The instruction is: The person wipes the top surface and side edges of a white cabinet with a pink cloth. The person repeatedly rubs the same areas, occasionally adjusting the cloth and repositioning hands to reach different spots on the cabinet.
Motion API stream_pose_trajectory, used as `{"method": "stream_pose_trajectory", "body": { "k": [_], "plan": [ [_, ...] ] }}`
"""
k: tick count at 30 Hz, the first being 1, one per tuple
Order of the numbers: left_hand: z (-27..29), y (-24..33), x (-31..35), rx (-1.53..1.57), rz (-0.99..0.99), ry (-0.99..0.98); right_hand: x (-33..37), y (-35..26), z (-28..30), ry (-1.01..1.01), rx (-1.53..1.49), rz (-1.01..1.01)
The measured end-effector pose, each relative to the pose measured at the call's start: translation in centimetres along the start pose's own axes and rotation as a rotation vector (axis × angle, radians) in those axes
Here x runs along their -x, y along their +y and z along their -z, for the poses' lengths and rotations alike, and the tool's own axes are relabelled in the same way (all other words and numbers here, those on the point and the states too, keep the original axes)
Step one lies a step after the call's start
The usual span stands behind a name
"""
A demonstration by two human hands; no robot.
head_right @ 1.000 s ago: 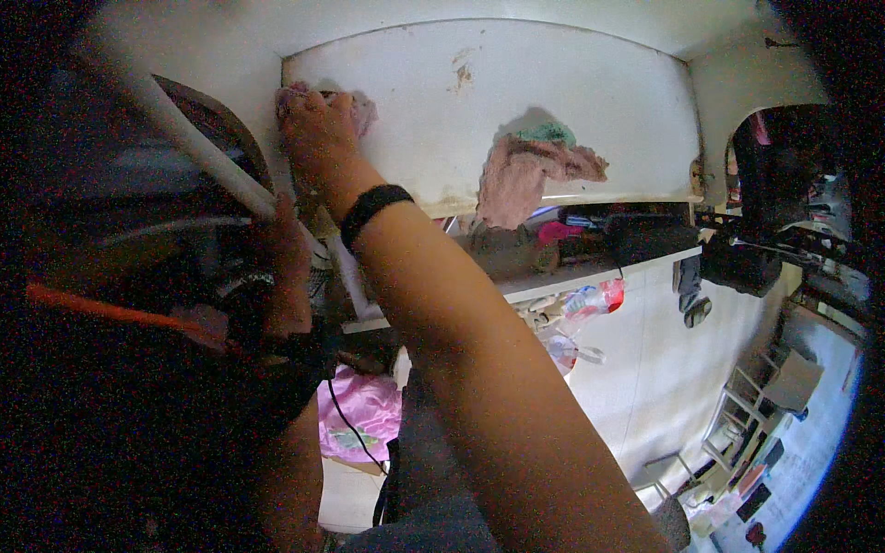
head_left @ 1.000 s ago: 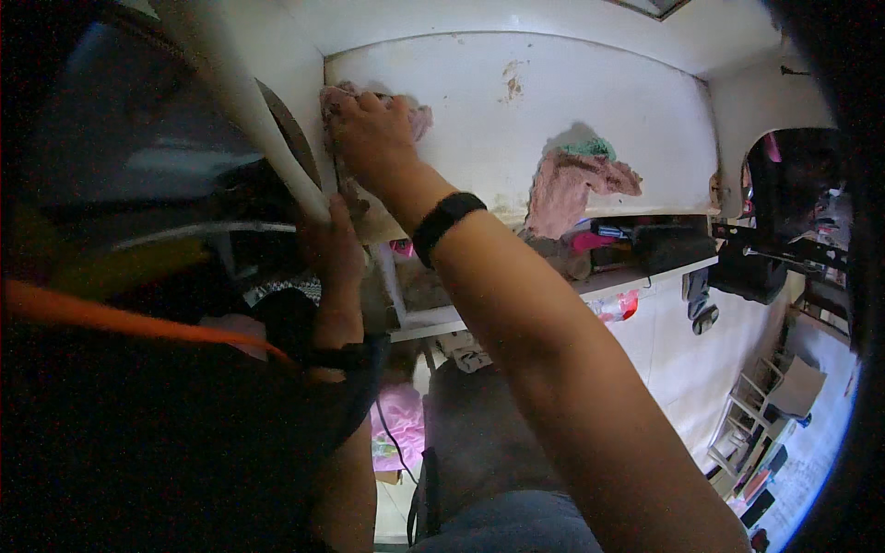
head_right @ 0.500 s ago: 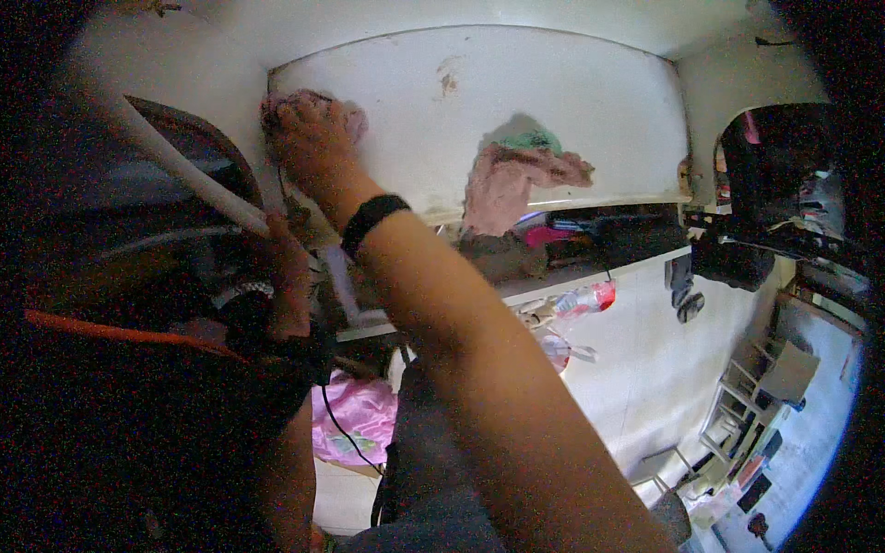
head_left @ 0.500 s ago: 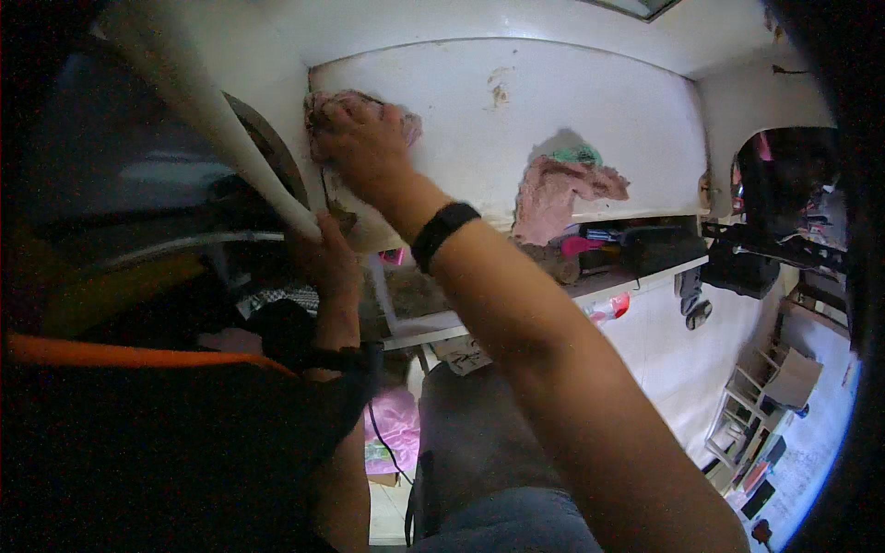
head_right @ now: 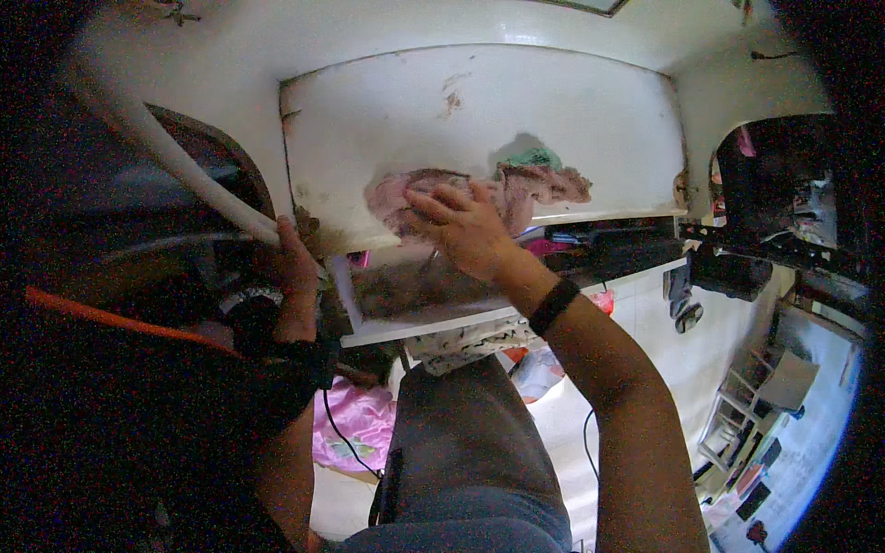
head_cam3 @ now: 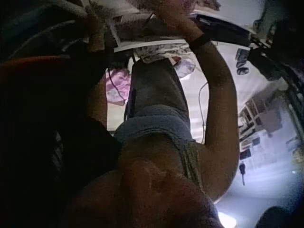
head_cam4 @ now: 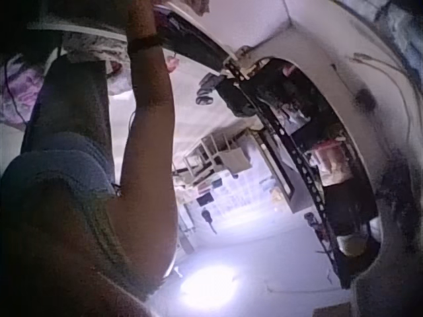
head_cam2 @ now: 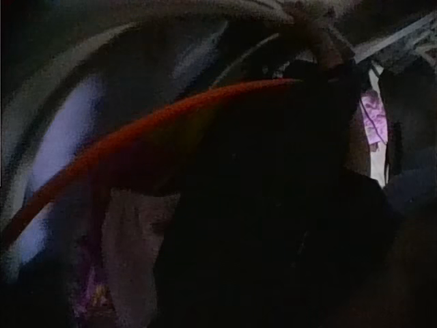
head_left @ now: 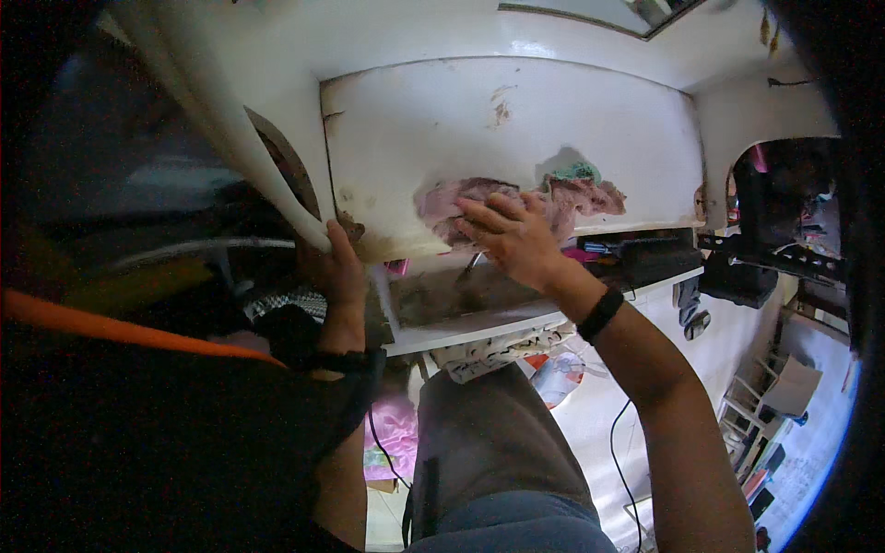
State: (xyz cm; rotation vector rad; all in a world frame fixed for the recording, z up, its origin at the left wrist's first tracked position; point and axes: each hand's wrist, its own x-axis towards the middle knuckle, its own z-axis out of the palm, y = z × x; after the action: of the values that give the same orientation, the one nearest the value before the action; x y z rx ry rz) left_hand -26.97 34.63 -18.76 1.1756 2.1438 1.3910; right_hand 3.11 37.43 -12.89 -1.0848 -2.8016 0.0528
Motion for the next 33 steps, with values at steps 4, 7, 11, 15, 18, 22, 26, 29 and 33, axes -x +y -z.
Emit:
{"method": "stream_pose_trajectory", "body": {
  "k": [4, 7, 11, 15, 18, 22, 26, 29, 33],
  "plan": [
    [-0.3, -1.6, -0.1, -0.055, 0.134, -0.04, -4.3, -5.0, -0.6, 0.072, -0.132, 0.16],
    [-0.3, -2.2, -0.3, 0.185, 0.331, -0.135, -7.7, -8.4, -0.2, 0.161, -0.111, 0.215],
    [0.0, -1.0, -0.4, 0.087, 0.246, -0.099, -5.1, -6.2, 0.4, 0.034, -0.015, 0.296],
    [0.5, 1.4, 0.0, -0.095, 0.04, -0.065, 1.5, -0.9, -0.4, -0.01, 0.077, 0.332],
    [0.6, 2.5, 0.4, -0.1, 0.059, -0.08, 2.8, -0.3, -1.1, 0.07, 0.094, 0.32],
    [0.1, 2.6, 0.5, 0.103, 0.174, -0.056, -1.9, -4.4, -0.7, 0.039, 0.056, 0.299],
    [-0.1, 2.3, -0.1, 0.177, 0.187, -0.07, -7.7, -8.4, -1.7, -0.012, 0.105, 0.42],
    [0.3, 2.1, -0.2, -0.108, -0.003, -0.044, -6.6, -7.3, -3.1, 0.14, 0.098, 0.405],
    [0.7, 1.6, -0.5, 0.013, 0.234, -0.054, 1.4, -0.9, -1.9, 0.051, 0.161, 0.172]
  ]
}}
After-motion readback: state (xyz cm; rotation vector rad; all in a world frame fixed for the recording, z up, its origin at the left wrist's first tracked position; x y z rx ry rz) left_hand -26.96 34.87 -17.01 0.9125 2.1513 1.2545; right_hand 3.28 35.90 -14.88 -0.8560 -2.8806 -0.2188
